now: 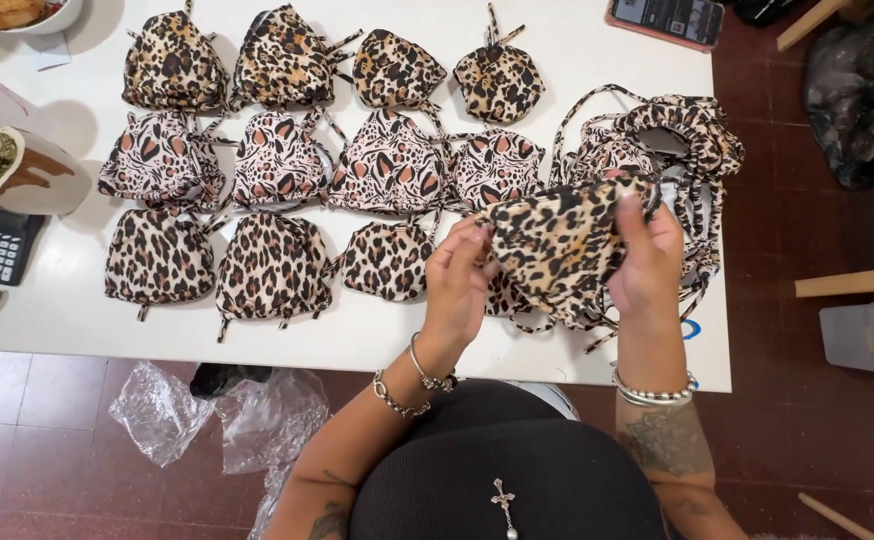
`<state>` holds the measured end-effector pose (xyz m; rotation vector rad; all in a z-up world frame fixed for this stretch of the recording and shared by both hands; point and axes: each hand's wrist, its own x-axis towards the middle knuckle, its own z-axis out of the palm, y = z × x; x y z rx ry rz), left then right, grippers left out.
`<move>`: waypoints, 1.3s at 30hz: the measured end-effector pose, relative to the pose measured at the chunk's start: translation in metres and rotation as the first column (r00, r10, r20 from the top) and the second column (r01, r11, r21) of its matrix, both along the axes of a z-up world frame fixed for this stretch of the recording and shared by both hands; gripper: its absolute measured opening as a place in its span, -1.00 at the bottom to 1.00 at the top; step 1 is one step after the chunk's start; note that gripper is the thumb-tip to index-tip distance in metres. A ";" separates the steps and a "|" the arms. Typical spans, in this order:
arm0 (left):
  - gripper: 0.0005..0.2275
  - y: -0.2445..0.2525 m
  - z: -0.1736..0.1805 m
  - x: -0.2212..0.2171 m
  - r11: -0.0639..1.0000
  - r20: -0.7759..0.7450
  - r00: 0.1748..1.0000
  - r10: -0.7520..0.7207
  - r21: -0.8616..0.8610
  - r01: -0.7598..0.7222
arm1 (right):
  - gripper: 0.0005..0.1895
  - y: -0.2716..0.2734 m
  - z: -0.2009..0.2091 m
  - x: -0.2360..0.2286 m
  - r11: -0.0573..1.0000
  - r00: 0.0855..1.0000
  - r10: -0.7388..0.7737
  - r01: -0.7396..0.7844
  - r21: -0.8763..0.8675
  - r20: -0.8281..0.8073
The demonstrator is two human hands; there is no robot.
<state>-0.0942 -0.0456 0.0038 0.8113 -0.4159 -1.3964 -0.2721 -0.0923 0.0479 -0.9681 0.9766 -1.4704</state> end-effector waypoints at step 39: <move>-0.59 -0.023 0.053 0.061 0.992 0.393 0.912 -0.122 0.008 0.129 | -0.72 -0.026 0.072 0.010 0.999 0.995 -0.025 0.023 0.024 0.093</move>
